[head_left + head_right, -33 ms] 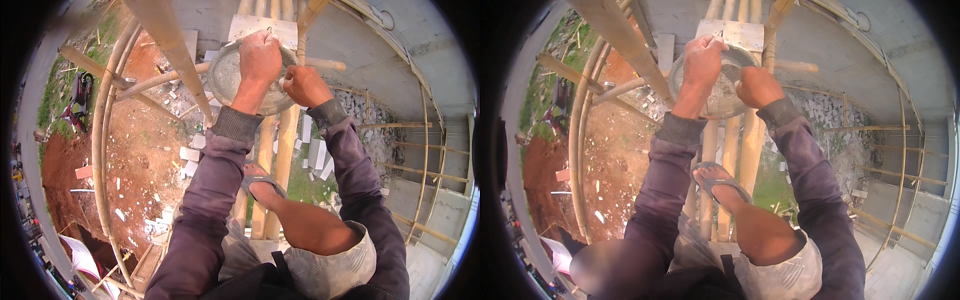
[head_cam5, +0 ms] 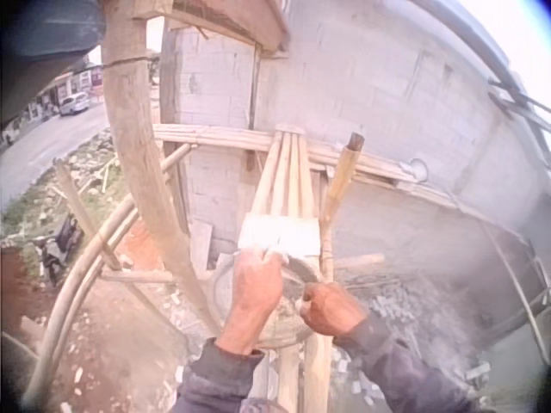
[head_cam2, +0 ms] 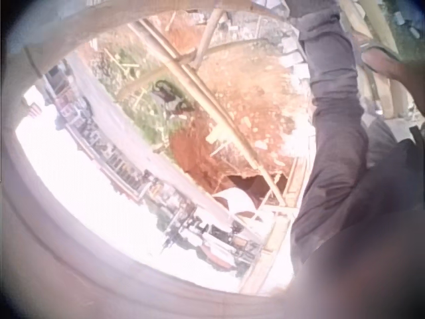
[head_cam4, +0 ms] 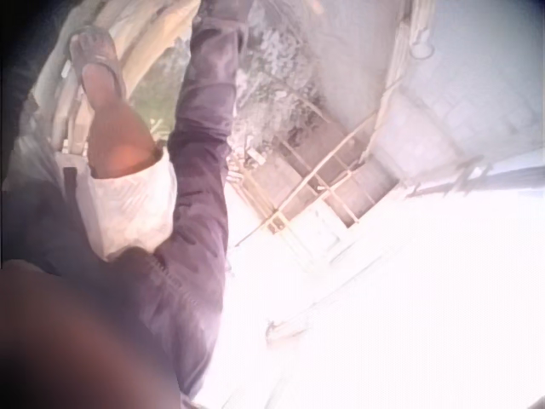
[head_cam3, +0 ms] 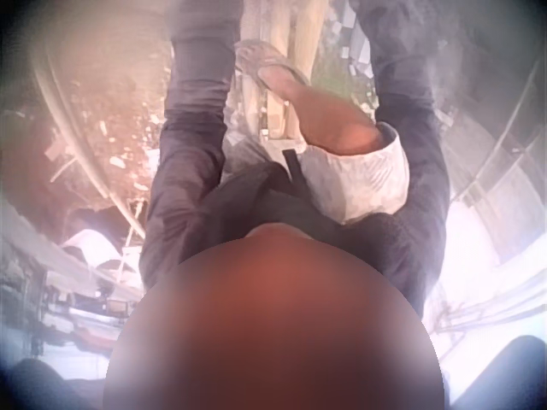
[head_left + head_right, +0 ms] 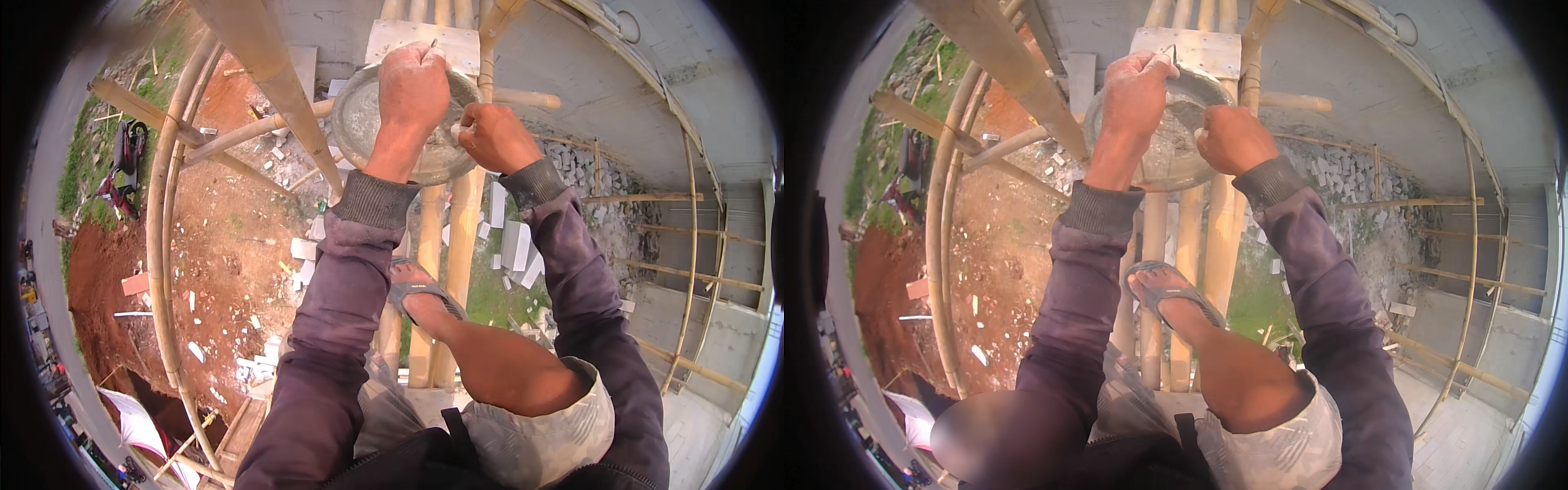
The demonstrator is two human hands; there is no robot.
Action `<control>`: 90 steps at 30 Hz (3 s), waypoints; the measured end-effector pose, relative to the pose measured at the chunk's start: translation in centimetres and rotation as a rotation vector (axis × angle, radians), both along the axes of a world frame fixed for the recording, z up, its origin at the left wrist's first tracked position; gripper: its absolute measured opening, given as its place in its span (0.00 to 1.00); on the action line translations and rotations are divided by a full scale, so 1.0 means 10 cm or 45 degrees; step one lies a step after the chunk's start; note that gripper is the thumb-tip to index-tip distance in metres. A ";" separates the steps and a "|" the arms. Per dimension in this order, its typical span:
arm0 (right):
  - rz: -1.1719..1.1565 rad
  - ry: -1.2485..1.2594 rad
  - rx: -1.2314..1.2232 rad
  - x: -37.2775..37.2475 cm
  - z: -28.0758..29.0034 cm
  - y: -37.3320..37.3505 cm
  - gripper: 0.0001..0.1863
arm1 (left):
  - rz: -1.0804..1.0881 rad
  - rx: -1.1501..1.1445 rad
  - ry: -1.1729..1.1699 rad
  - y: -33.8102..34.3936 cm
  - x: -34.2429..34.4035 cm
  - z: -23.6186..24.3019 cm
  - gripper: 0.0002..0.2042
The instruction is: The person scoops mortar from a bucket with a trowel and spreads it onto a curved wall section. They then pick up a white block, place it onto the mortar, and press it into position. The process repeats with additional blocks along the wall.
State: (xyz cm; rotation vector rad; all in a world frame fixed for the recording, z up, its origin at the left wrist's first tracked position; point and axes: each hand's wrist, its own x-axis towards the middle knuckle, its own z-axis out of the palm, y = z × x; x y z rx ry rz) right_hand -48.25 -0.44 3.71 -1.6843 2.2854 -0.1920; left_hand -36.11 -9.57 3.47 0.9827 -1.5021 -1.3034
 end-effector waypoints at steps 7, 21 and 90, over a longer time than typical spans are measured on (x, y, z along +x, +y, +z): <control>0.056 -0.051 0.008 0.12 0.15 0.17 0.14 | -0.196 -0.074 -0.180 0.00 0.31 0.03 0.16; 0.241 -0.167 -0.110 0.53 -0.30 0.28 0.09 | -0.441 0.122 -0.099 -0.07 0.67 -0.02 0.17; -0.111 -0.360 0.282 0.53 -0.34 -0.08 0.15 | -0.752 0.293 0.196 -0.15 0.42 -0.16 0.15</control>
